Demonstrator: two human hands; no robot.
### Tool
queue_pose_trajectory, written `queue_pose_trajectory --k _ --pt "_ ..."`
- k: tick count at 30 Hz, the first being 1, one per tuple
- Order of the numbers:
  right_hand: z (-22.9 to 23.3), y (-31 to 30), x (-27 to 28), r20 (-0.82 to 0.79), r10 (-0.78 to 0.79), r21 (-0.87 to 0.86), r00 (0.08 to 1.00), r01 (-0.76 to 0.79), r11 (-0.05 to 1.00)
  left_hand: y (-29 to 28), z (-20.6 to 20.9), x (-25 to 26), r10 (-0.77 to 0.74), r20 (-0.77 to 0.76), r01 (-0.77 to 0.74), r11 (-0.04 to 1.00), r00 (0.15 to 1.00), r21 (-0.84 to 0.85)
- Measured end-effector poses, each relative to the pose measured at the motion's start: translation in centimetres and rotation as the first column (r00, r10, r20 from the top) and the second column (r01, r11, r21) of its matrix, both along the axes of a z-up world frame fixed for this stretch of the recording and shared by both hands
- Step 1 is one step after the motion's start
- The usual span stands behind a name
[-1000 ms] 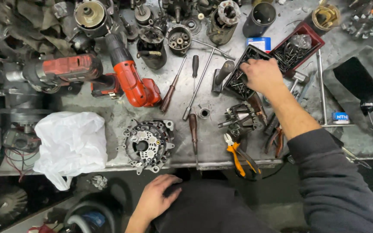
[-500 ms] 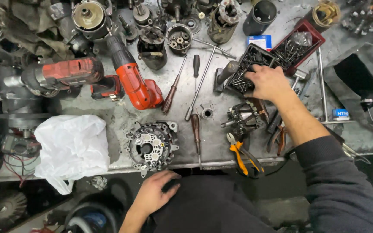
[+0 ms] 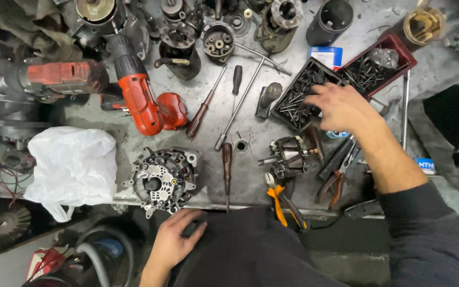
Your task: The person uses a soldering iron to apply heat to a component on an alternator while feeding solder wire. They then use a hammer to tap the alternator housing and later sort through a tray of screws and bolts on the workbench.
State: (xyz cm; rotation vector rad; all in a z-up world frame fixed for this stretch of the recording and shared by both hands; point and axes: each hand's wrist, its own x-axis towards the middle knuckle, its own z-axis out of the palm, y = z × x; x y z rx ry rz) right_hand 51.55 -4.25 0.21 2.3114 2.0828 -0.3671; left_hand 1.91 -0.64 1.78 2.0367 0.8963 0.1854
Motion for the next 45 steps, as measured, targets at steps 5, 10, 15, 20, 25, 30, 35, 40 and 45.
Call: queue_pose_trajectory --k 5,10,15,20,25,30,35,40,45 --pt "1.8 -0.2 -1.6 0.050 0.137 -0.309 0.989 -0.115 0.944 0.5 0.0 2.5 -0.090 0.042 0.090 0.996 0.995 0.019" --pt "-2.4 -2.1 -0.6 0.236 0.276 -0.112 0.932 -0.257 0.960 0.6 0.0 3.8 -0.090 0.048 0.089 0.996 0.995 0.017" --pt "-2.7 -3.0 0.3 0.284 0.341 0.050 0.896 -0.369 0.928 0.8 0.4 4.2 -0.137 0.041 0.136 0.991 0.990 0.013" --pt "-0.8 -3.7 0.5 0.478 0.375 0.051 0.794 -0.452 0.891 1.6 1.6 3.5 -0.219 0.068 0.217 0.975 0.973 0.037" --pt "1.4 -5.2 0.3 0.496 0.329 0.113 0.803 -0.436 0.893 1.4 1.3 2.3 -0.236 0.111 0.230 0.971 0.965 0.061" --pt "4.5 -7.7 -2.1 0.515 0.342 0.034 0.786 -0.417 0.908 1.2 2.0 1.4 -0.215 0.207 0.209 0.976 0.954 0.054" --pt "7.6 -10.7 -4.3 0.463 0.320 0.068 0.826 -0.393 0.917 1.3 2.3 1.5 -0.207 0.348 0.251 0.964 0.914 -0.085" --pt "7.1 -13.9 -3.8 0.342 0.451 0.153 0.824 -0.522 0.839 2.7 5.6 3.0 -0.074 0.375 0.172 0.957 0.924 -0.235" --pt "11.2 -11.8 -11.7 0.319 0.505 0.269 0.802 -0.588 0.763 5.6 10.3 0.8 0.037 0.440 0.122 0.937 0.897 -0.327"
